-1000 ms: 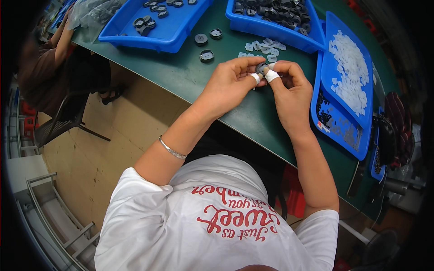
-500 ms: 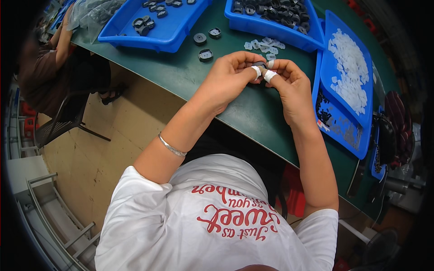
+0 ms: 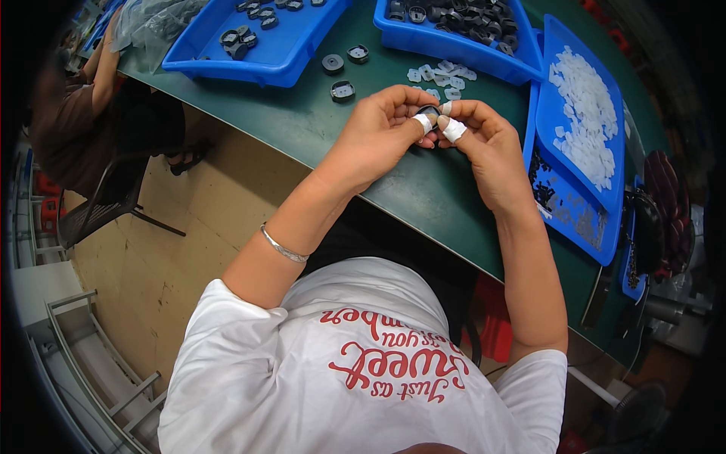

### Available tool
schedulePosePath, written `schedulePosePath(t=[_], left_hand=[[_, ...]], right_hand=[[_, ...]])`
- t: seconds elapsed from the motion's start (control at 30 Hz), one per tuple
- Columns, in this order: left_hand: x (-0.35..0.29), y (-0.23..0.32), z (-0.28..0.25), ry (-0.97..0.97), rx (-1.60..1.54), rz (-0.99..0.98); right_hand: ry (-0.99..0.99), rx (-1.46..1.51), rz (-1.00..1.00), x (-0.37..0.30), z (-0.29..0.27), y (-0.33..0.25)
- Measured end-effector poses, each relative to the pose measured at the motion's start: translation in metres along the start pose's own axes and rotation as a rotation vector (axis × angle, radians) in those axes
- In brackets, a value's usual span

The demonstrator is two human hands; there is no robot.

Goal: The person assembles small white plastic pins into larger grey plastic housings by hand at a workbench, taking the pins from a blue parts tray.

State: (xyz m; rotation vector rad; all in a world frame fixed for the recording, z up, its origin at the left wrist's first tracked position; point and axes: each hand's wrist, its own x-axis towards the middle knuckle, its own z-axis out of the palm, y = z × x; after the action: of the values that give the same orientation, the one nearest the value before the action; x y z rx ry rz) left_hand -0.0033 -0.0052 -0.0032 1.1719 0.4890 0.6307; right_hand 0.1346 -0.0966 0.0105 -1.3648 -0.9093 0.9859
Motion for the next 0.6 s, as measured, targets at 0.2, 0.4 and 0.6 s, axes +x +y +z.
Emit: schedulePosePath(t=[0.2,0.4,0.6], left_hand=[[-0.0020,-0.0014,-0.0053,0.004,-0.008,0.004],[0.0015,0.0003,-0.0040,0.015,-0.069,-0.039],[0.0007,-0.0037,-0.0047,-0.036,0.007,0.014]], right_hand=[[-0.021,0.025,0.010,0.0003,0.0015,-0.0008],[0.034,0.109,0.036,0.0036,-0.0001,0.0015],[0.028,-0.099,-0.008,0.0002,-0.0014,0.0011]])
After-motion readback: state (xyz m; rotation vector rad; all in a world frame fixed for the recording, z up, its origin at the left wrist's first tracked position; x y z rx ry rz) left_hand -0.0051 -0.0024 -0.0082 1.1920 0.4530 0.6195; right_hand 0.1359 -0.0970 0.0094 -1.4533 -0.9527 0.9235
